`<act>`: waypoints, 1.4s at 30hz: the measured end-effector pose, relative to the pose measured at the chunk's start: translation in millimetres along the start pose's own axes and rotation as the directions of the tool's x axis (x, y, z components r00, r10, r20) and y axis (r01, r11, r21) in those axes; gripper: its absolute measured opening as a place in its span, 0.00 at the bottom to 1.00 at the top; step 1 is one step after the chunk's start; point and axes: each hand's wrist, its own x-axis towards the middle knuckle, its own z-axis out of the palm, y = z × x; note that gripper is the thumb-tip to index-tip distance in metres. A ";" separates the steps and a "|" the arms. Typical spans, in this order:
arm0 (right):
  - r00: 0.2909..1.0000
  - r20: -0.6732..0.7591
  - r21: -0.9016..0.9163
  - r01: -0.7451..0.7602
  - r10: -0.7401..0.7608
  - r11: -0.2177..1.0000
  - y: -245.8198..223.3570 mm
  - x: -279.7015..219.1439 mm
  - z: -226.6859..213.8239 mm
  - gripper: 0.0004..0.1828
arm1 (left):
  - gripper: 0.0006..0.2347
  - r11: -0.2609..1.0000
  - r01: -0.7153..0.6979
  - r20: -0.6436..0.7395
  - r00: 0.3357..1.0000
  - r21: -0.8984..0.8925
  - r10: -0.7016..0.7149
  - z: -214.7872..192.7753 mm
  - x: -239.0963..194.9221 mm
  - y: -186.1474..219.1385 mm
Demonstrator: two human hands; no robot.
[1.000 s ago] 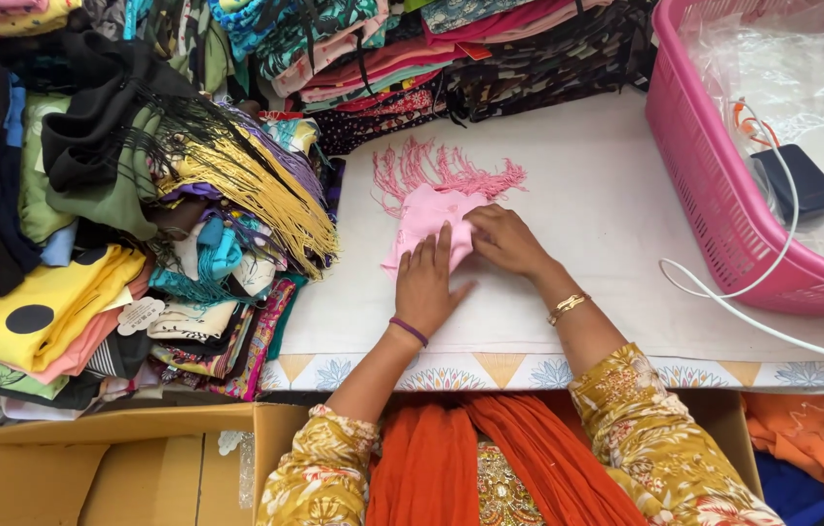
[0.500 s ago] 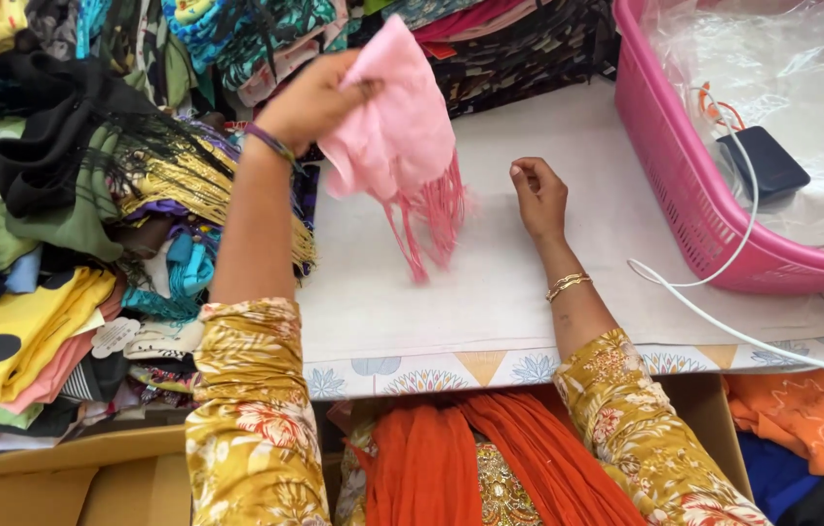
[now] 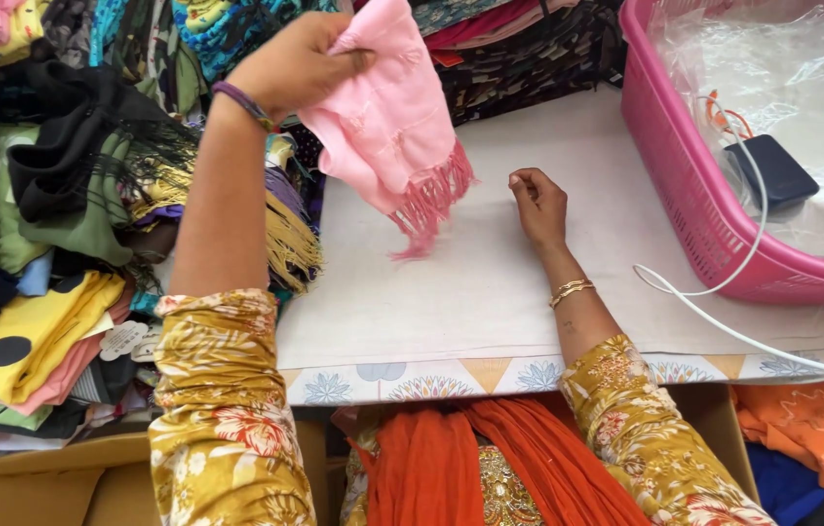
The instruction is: Folding various colorful scarves and placing them in a stack.
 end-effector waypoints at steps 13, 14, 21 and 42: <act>0.986 0.152 -0.126 0.092 -0.072 0.988 -20.9 -12.9 5.8 0.10 | 0.08 0.918 0.362 -0.453 0.799 -0.160 -0.395 -215.3 -192.7 -10.1; 0.981 0.176 -0.157 0.105 -0.077 0.982 -21.0 -15.6 6.6 0.10 | 0.08 0.906 0.377 -0.484 0.767 -0.192 -0.422 -219.2 -209.2 -14.7; 0.965 0.252 -0.234 0.138 -0.077 0.962 -17.3 -18.0 13.3 0.11 | 0.12 0.897 0.371 -0.583 0.683 -0.240 -0.439 -220.4 -265.1 -115.2; 0.953 0.296 -0.255 0.145 -0.065 0.956 -14.3 -19.0 14.6 0.12 | 0.13 -0.079 0.836 -0.818 0.548 0.543 0.177 -174.2 -233.0 -106.8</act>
